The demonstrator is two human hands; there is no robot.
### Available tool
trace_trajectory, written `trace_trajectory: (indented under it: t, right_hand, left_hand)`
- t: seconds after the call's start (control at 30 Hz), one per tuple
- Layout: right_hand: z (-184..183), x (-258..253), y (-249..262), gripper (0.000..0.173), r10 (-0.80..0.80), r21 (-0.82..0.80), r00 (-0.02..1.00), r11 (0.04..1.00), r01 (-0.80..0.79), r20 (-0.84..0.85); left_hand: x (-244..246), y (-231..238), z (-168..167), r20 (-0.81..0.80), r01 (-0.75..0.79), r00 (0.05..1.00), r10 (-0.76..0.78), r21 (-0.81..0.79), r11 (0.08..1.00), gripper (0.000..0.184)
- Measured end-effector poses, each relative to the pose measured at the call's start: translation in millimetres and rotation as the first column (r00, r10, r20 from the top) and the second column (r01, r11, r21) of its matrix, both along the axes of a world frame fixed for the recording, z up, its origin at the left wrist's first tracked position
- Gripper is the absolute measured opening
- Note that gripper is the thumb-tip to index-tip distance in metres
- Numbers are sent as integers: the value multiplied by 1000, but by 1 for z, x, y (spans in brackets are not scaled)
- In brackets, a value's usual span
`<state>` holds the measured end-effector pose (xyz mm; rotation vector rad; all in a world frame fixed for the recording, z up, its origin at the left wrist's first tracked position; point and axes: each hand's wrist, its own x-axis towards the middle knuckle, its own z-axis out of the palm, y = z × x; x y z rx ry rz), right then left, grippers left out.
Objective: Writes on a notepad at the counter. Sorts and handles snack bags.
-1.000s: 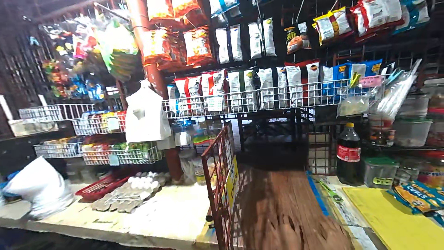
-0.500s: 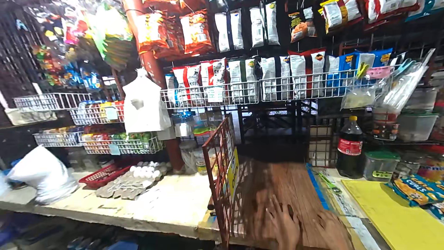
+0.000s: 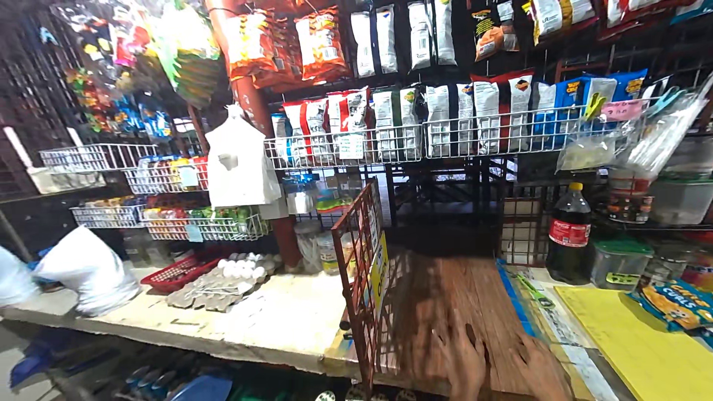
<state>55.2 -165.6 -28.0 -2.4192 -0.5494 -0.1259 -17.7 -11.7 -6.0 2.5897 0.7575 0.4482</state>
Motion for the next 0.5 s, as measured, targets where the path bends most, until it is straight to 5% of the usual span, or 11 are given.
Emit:
trace_trajectory:
  t: [0.2, 0.3, 0.5]
  right_hand:
    - [-6, 5, 0, 53, 8, 4, 1000, 1000, -8, -12]
    - [-28, 18, 3, 50, 0, 47, 995, 999, -5, 101]
    - [0, -2, -3, 49, 9, -17, 999, 1000, -8, 36]
  left_hand:
    - [5, 4, -5, -49, 18, 999, -17, 19, 1000, 48]
    - [-7, 0, 17, -135, 45, 990, -41, 28, 999, 54]
    - [-6, -1, 8, -29, 12, 1000, -11, 66, 998, 58]
